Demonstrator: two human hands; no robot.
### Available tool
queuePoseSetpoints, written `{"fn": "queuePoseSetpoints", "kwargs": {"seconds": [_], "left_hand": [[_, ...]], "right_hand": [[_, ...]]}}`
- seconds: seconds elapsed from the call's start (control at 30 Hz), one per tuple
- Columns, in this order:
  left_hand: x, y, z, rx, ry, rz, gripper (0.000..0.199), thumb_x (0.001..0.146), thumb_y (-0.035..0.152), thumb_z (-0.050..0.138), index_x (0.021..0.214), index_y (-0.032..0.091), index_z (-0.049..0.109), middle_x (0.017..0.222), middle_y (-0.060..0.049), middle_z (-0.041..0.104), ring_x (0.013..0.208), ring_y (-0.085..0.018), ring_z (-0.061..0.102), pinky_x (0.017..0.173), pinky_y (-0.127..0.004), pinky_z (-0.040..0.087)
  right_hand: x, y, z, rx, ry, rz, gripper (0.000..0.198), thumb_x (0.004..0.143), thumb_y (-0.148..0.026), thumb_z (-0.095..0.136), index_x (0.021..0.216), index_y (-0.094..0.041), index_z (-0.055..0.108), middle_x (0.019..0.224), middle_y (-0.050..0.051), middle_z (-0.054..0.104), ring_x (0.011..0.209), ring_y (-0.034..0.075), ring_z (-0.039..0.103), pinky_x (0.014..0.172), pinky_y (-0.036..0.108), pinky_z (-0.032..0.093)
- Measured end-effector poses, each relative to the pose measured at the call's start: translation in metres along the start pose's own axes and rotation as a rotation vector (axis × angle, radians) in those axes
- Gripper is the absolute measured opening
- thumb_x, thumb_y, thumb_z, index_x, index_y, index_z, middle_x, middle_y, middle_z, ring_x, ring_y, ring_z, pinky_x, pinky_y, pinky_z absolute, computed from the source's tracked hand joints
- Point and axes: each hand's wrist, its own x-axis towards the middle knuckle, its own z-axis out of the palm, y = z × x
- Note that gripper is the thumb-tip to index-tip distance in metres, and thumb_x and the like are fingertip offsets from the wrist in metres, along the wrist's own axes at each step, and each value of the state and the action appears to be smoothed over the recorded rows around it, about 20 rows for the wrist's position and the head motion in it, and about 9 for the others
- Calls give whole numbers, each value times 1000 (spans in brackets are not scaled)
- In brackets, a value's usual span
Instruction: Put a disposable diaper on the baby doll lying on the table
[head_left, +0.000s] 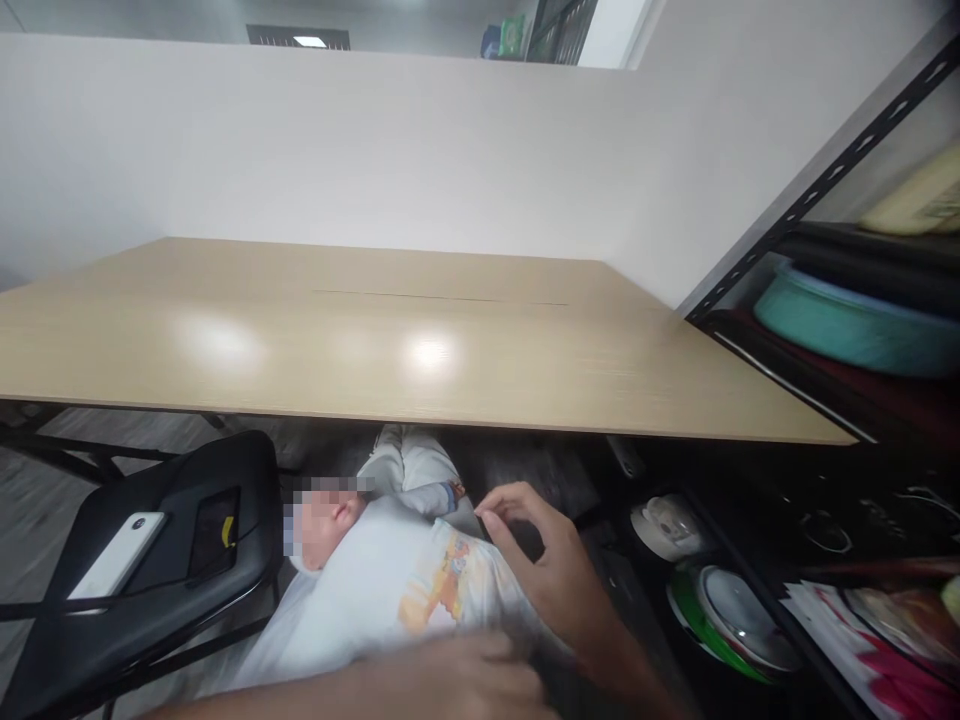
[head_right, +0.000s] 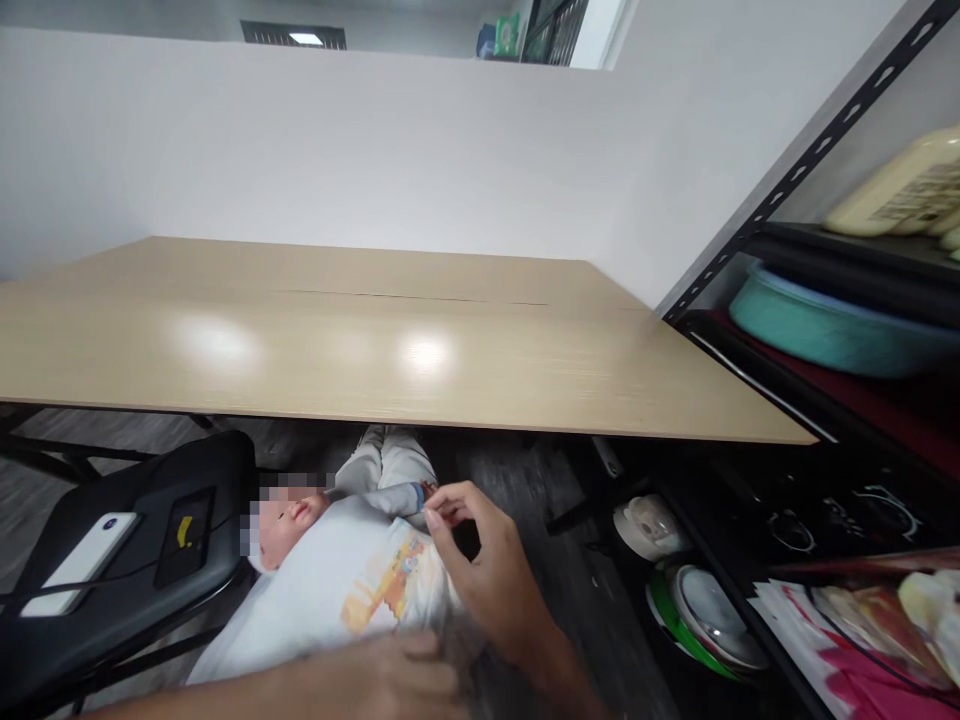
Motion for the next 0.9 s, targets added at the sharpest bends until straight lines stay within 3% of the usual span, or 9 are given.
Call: {"fn": "queuePoseSetpoints", "kwargs": {"seconds": [0.07,0.1,0.2,0.33,0.53,0.63,0.77,0.9], "left_hand": [[-13,20,-2,-95,-67,168,25,99,60,74,110,37,72,119,-2,75,109,-21,69,95,-34,62],[-18,25,-5,-173,-80,214,23,102,55,69,115,36,70,123,-2,74,114,-21,68,101,-34,61],[-28,20,-13,-385,-36,101,28,110,40,58,137,30,61,141,-7,68,131,-24,60,115,-41,52],[-30,2,-14,-395,-28,31,34,112,40,56,146,35,59,146,-6,65,136,-28,56,119,-47,47],[-31,-3,-2,-485,-10,52,17,112,38,58,123,34,71,136,-2,67,131,-25,56,116,-42,43],[-31,-4,2,-539,-1,43,13,111,39,61,116,33,72,132,-2,66,130,-24,55,115,-40,42],[-33,0,-9,-555,-22,76,12,111,34,58,110,30,69,130,-2,67,127,-22,55,112,-38,41],[-41,3,-25,-642,-168,236,17,109,43,61,104,28,67,111,-3,73,112,-24,63,109,-41,45]], "right_hand": [[-15,22,-5,-45,-113,74,14,108,-33,62,115,-28,72,115,3,75,109,22,70,97,37,55],[-21,30,-5,-50,-171,97,16,107,-33,61,118,-28,72,120,4,74,114,24,69,101,38,54],[-32,41,-1,-43,-263,158,20,107,-32,59,122,-28,72,127,5,71,123,25,66,107,41,51],[-34,52,5,-122,-240,236,26,104,-36,63,127,-28,71,130,6,70,126,27,64,108,43,50],[-22,63,11,-116,-259,220,18,102,-36,69,116,-29,77,118,3,74,115,25,67,102,38,50],[-9,61,18,-119,-245,196,11,100,-35,74,103,-27,80,104,2,75,102,23,69,91,35,50],[4,61,21,-243,-286,85,19,100,-25,68,81,-21,72,86,1,71,85,20,65,76,33,42],[9,95,18,-299,-227,55,27,105,-31,60,82,-21,69,86,2,69,77,18,63,70,32,39]]}}
